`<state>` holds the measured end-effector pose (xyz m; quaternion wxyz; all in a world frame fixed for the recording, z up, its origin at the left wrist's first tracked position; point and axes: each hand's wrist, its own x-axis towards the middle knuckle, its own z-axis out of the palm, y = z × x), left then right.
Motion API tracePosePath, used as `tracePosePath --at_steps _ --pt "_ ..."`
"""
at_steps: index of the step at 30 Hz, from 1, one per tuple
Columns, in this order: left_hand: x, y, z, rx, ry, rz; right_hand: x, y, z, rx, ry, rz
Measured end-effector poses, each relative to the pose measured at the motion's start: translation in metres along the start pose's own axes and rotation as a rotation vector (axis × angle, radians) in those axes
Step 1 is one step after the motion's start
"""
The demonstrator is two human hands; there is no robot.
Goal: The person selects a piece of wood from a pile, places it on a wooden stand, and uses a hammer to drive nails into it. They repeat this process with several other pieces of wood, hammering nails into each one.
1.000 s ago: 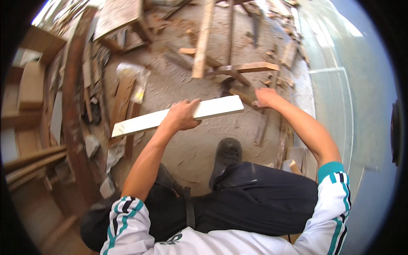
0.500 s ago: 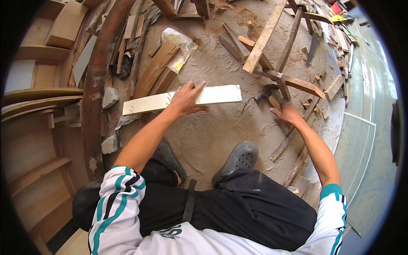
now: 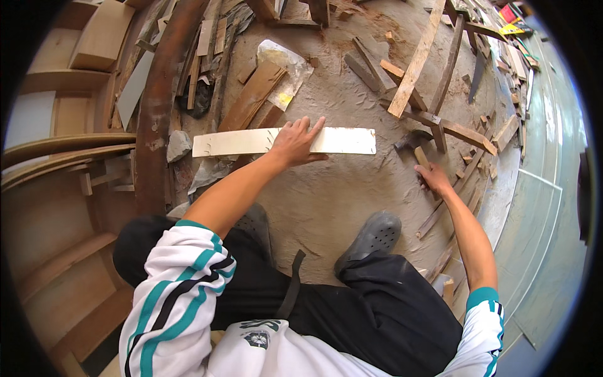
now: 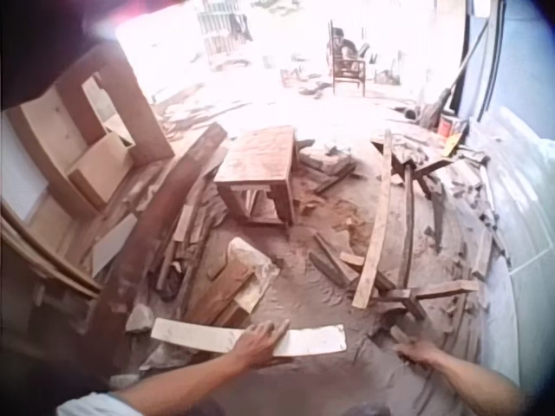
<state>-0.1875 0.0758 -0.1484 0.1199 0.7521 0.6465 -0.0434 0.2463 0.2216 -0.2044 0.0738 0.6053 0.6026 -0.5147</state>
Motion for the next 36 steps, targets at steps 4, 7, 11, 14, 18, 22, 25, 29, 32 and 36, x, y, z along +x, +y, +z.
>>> tracePosePath --at_steps 4,7,11,14,18,22,25,29,32,36 --pt "-0.002 -0.030 0.000 0.095 -0.112 0.048 -0.010 0.001 0.013 -0.335 0.200 -0.186" --pt "-0.019 -0.065 -0.002 0.136 -0.197 0.057 -0.034 -0.053 0.037 -0.220 0.097 0.104" --pt "-0.020 -0.091 -0.014 0.109 -0.215 0.090 -0.036 -0.022 0.072 -0.783 0.369 0.057" --pt "-0.033 -0.117 -0.015 0.038 -0.169 0.089 -0.052 -0.059 0.090 -0.901 0.279 0.173" --pt "-0.040 -0.130 0.003 0.052 -0.158 0.087 -0.060 -0.097 0.117 -1.047 0.316 0.120" --pt "-0.033 -0.116 -0.002 0.003 -0.235 0.015 -0.065 -0.139 0.156 -1.077 0.085 -0.018" --pt "-0.046 -0.131 0.011 -0.059 -0.074 0.030 -0.069 -0.182 0.201 -1.161 -0.184 -0.139" --pt "-0.034 -0.122 0.018 -0.023 -0.139 -0.072 -0.083 -0.227 0.246 -1.033 -0.290 -0.225" --pt "-0.022 -0.107 0.011 -0.028 -0.187 -0.025 -0.077 -0.228 0.264 -0.932 -0.293 -0.220" --pt "-0.032 -0.120 0.003 -0.030 -0.150 -0.081 -0.079 -0.252 0.298 -0.550 -0.145 -0.239"
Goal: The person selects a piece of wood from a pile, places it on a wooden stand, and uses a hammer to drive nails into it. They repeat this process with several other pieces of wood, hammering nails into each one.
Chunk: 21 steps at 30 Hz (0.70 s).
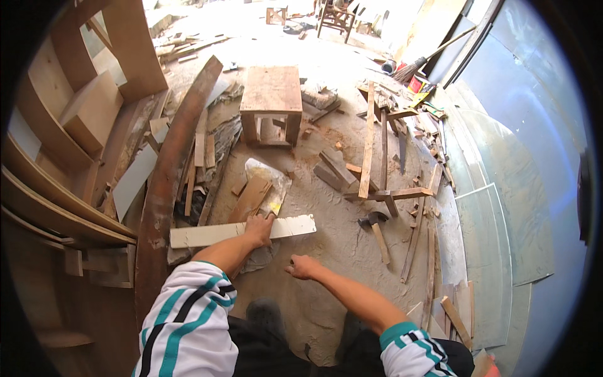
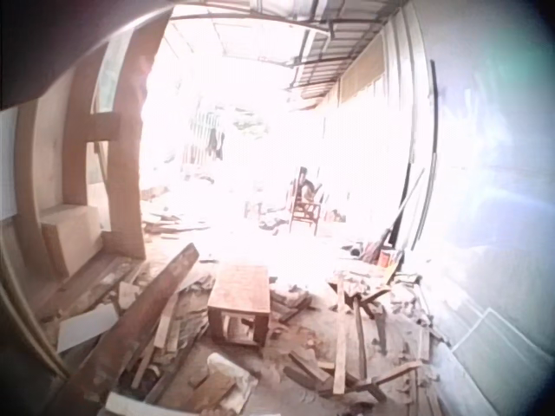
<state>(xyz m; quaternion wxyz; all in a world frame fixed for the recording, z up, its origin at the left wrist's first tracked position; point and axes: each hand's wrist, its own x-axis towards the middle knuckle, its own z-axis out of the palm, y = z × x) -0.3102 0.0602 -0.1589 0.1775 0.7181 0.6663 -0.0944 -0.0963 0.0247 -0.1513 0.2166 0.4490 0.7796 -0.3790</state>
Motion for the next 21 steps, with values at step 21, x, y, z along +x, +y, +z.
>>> tracePosePath --at_steps 21 --pt "0.010 0.141 -0.018 -0.273 0.019 -0.061 -0.008 0.043 0.051 0.803 0.451 -0.112"
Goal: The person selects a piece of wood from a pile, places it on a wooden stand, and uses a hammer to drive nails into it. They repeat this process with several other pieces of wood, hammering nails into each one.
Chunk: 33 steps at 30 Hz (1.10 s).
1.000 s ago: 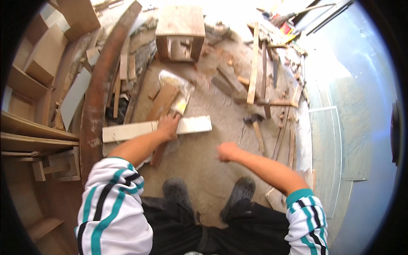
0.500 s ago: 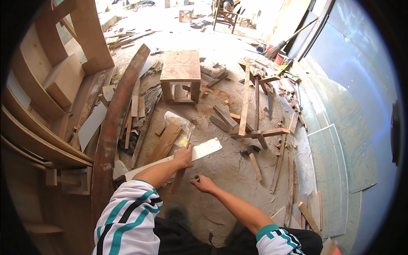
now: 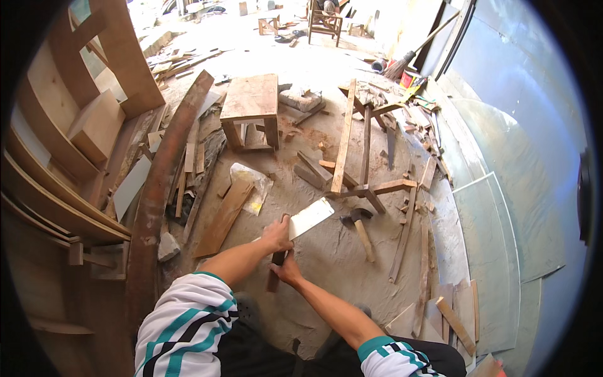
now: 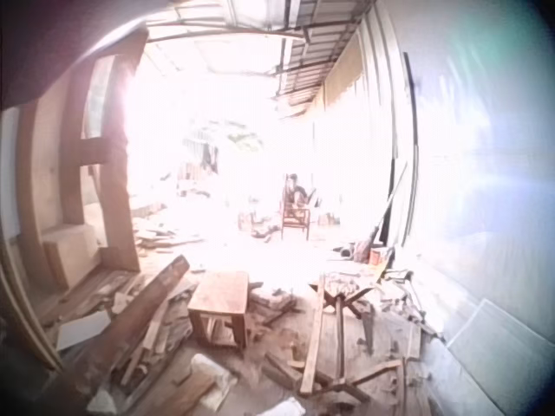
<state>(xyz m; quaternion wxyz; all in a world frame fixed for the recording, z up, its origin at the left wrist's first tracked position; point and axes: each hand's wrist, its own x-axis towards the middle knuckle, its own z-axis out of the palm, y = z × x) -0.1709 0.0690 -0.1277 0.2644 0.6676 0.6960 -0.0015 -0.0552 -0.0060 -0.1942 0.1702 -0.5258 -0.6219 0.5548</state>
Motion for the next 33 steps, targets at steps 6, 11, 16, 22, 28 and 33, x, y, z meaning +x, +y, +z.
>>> tracePosePath --at_steps 6,11,16,22,28,33 --pt "-0.005 -0.006 -0.004 0.065 -0.032 0.206 -0.008 0.020 -0.009 -0.053 0.213 0.089" --pt "-0.001 -0.010 -0.011 0.202 -0.081 0.280 -0.018 0.021 -0.041 -0.108 0.374 0.122" --pt "-0.003 -0.014 -0.009 0.291 -0.117 0.318 -0.022 0.040 -0.050 -0.168 0.485 0.102" --pt "-0.001 -0.019 0.015 0.228 -0.122 0.287 -0.024 0.067 -0.053 -0.371 0.604 0.026" --pt "-0.006 -0.027 0.020 0.235 -0.125 0.250 -0.034 0.058 -0.065 -0.458 0.517 0.041" --pt "-0.003 -0.026 0.028 0.344 -0.041 0.289 -0.035 0.060 -0.071 -0.434 0.456 0.087"
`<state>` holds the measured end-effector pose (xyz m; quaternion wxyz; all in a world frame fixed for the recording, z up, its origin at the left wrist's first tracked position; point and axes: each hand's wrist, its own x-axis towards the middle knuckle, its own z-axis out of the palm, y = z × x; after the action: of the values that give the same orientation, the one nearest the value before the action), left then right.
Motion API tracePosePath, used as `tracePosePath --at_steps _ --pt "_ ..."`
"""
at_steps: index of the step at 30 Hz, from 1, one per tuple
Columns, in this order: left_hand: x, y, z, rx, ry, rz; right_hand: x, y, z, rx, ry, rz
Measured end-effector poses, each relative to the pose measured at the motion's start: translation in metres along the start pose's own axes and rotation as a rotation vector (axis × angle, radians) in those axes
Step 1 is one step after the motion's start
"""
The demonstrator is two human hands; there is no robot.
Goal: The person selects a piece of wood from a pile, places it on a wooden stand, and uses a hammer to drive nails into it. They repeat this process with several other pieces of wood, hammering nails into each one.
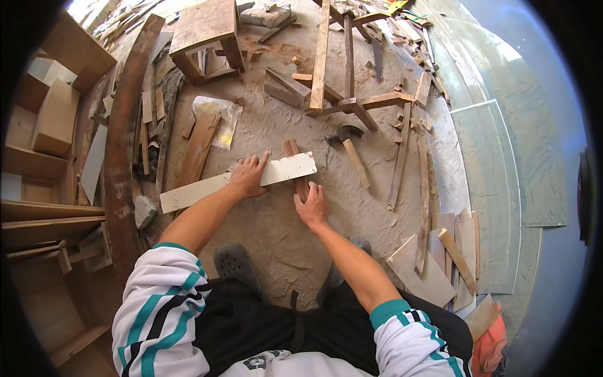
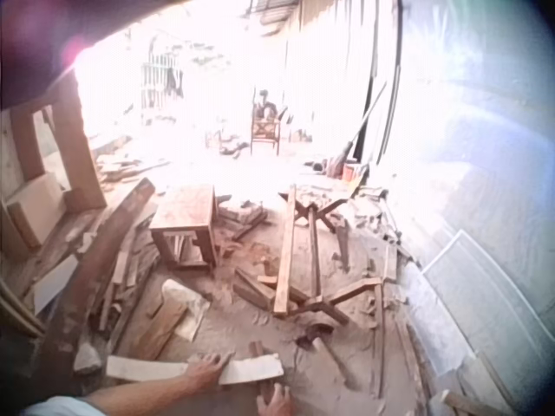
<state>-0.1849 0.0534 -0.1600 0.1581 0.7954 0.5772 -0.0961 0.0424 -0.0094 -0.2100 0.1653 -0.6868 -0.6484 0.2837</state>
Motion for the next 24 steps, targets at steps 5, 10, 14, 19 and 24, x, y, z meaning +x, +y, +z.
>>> tracePosePath --at_steps 5,10,14,19,24 --pt "0.010 0.022 0.008 0.056 0.145 0.026 -0.002 0.002 0.004 -0.100 0.095 -0.080" --pt "0.029 0.050 0.015 0.030 0.125 -0.054 -0.003 0.006 0.009 -0.161 0.132 -0.125" --pt "0.031 0.046 0.016 -0.044 0.150 -0.036 0.001 0.008 0.008 -0.158 0.175 -0.165" --pt "0.030 0.037 0.020 -0.056 0.178 -0.017 0.003 0.008 0.007 -0.120 0.196 -0.212" --pt "0.033 0.035 0.026 -0.064 0.250 0.030 0.004 0.015 0.017 -0.109 0.260 -0.232"
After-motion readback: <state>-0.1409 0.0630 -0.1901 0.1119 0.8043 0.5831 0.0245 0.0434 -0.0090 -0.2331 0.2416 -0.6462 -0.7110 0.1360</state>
